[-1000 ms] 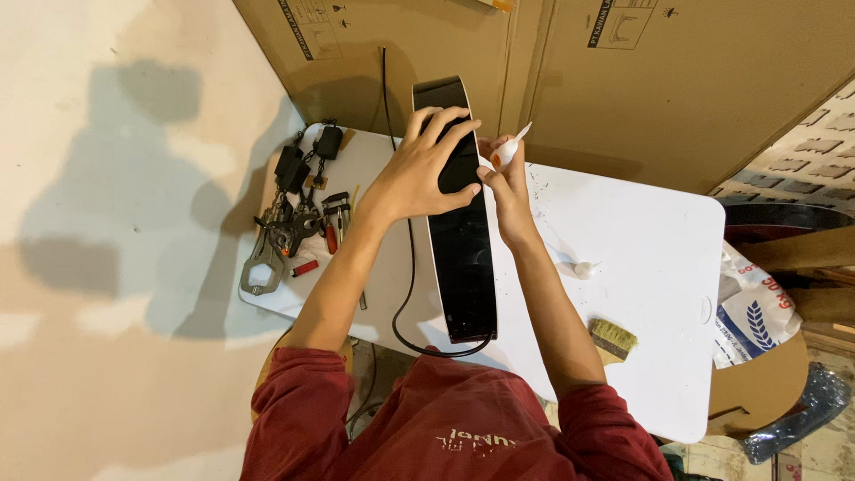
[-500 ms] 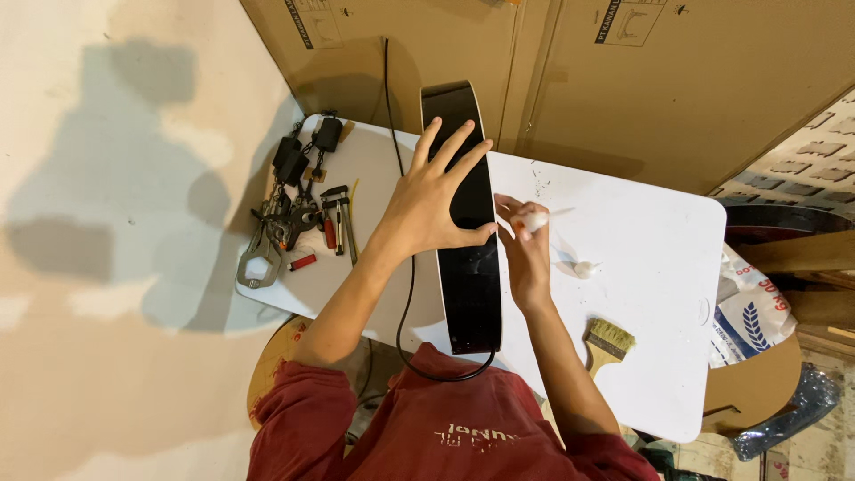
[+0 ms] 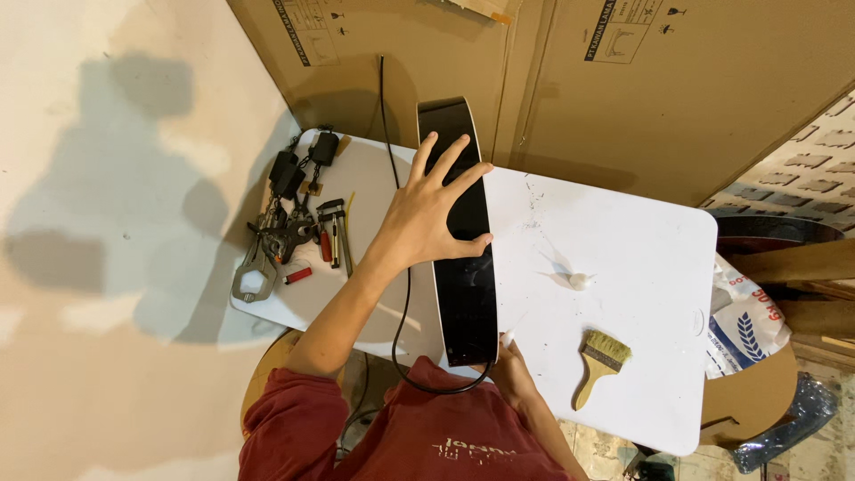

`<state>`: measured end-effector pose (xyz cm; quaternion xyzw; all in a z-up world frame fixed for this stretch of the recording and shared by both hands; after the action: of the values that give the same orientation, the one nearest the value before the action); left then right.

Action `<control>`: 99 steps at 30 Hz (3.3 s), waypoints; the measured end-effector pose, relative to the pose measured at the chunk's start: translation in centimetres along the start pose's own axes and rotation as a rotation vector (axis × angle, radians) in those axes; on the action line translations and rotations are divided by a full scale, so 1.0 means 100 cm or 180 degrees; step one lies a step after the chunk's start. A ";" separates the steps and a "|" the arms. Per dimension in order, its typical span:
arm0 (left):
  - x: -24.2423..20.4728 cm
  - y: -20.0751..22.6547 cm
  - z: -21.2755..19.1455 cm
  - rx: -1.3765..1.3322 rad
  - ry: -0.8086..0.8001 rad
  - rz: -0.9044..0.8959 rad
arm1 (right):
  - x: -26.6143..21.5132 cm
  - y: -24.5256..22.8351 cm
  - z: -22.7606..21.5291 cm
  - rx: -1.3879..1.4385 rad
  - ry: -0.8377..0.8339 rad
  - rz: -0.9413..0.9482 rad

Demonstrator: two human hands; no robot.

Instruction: The person applies glue from a small white bottle along the edge of a black rectangular object on a white table. The person holds the object steady with the left hand and moves the bottle along the edge with the right hand.

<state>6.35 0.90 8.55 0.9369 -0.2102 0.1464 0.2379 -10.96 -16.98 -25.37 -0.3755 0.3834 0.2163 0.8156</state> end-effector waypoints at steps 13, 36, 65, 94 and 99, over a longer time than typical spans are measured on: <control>-0.007 -0.017 0.007 0.0093 0.0616 0.0232 | 0.093 0.010 -0.014 -0.0283 -0.0179 -0.0734; 0.013 -0.041 0.015 -0.0014 0.0397 0.0431 | -0.019 -0.242 0.244 -0.1117 -0.1515 -0.3665; 0.040 -0.074 0.023 -0.0049 0.0069 0.0466 | -0.004 -0.237 0.264 -0.0896 -0.1717 -0.3210; 0.048 -0.037 0.007 -0.0092 -0.0032 0.0298 | -0.018 -0.244 0.257 -0.0556 -0.1724 -0.2765; 0.048 -0.038 0.008 -0.0085 0.0309 0.0509 | -0.009 -0.244 0.254 -0.0298 -0.1917 -0.2741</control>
<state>12.41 1.95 8.27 0.9057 -0.2745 0.2073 0.2478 15.91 -12.50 -2.98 -0.4562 -0.0671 -0.0232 0.8870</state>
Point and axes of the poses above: each hand's wrist, its own x-axis towards the middle knuckle, its own z-axis out of the palm, y = z × x, the point moved 3 cm from there along x, towards the middle knuckle, and after that the axes turned 12 degrees about y, right-handed, at the moved point
